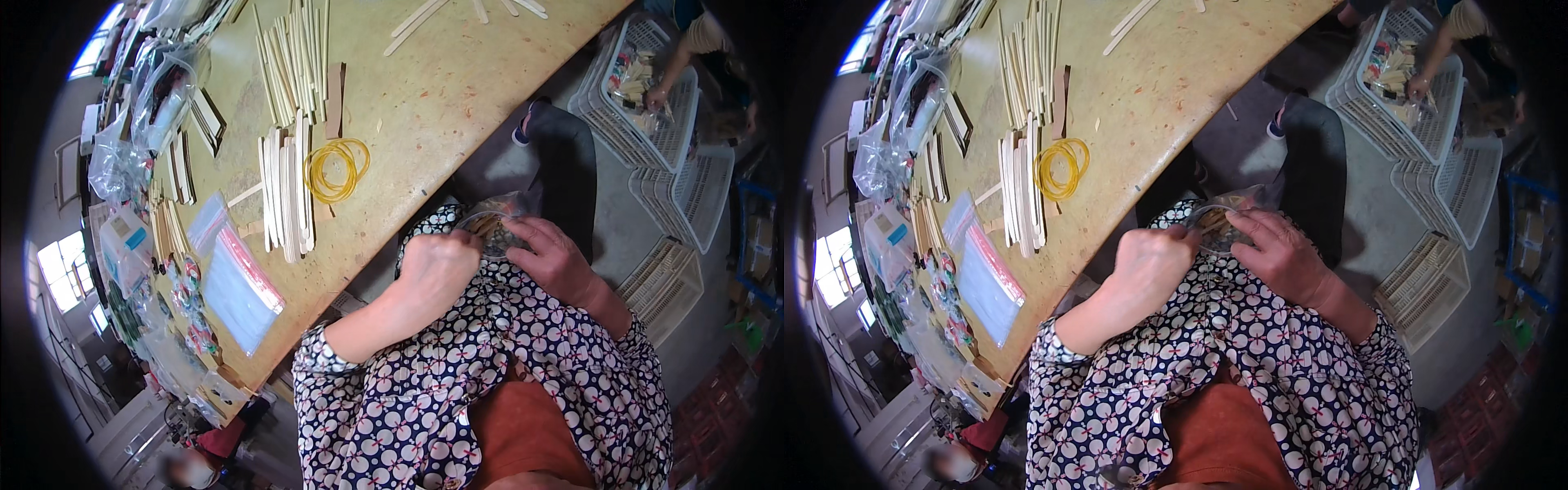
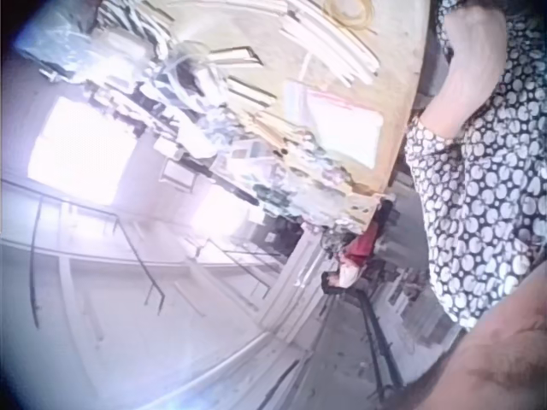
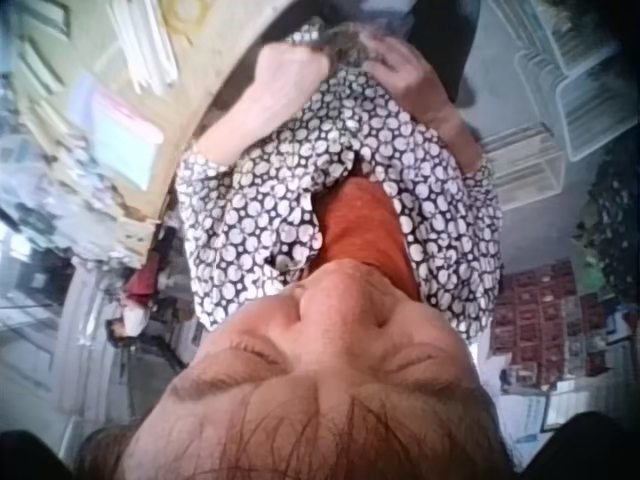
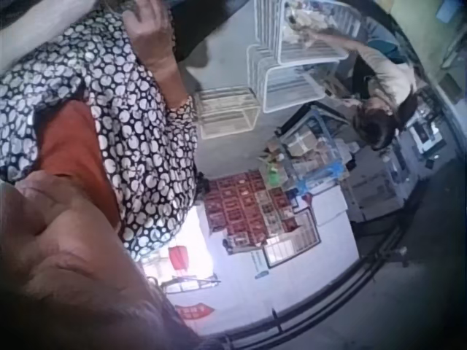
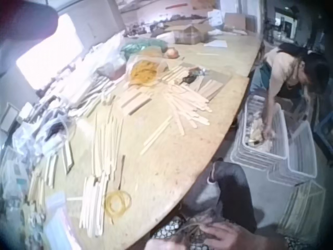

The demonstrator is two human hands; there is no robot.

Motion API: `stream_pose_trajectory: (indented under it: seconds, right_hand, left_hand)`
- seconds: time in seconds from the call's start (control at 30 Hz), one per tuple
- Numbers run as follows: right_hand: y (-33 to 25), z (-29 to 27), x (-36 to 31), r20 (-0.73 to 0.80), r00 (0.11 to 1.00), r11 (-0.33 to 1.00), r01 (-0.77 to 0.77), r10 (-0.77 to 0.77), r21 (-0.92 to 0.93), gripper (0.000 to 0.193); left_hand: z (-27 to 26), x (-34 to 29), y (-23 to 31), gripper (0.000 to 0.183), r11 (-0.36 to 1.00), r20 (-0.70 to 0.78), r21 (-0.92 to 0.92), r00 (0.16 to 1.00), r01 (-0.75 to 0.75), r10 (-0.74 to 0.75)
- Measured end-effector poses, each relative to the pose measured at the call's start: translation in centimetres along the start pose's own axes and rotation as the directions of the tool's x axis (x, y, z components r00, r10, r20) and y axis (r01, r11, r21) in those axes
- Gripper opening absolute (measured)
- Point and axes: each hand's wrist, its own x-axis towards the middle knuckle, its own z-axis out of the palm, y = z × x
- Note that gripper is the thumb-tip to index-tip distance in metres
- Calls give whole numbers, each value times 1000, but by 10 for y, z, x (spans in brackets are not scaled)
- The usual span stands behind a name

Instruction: The person repeatedly picks up small wooden sticks and decorative items from a table and places them into clear plastic bags. They seal each bag and set it aside, continuing the process with new items. The workspace is cluttered with craft supplies, and another person is visible in the background.

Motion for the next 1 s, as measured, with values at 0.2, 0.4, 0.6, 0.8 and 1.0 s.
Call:
stream_pose_trajectory:
  seconds: [0.2,0.4,0.6,0.8,1.0]
  right_hand:
    - [-2,2,-1,20,1000,1000,13,-13,21,12]
    - [-2,10,0,10,1000,999,-16,15,42,11]
    - [1,8,-2,-27,993,993,-116,117,31,13]
    - [2,12,-3,-35,999,997,-25,28,79,15]
    - [13,8,-11,0,999,998,-44,44,49,15]
  left_hand:
    - [26,32,1,8,998,300,-24,952,66,-56]
    - [70,54,17,14,957,335,-146,923,251,-191]
    - [46,47,-11,38,786,282,-593,959,173,1]
    - [77,48,-5,25,896,391,-393,919,207,-41]
    - [30,51,1,17,964,270,-252,963,90,-19]
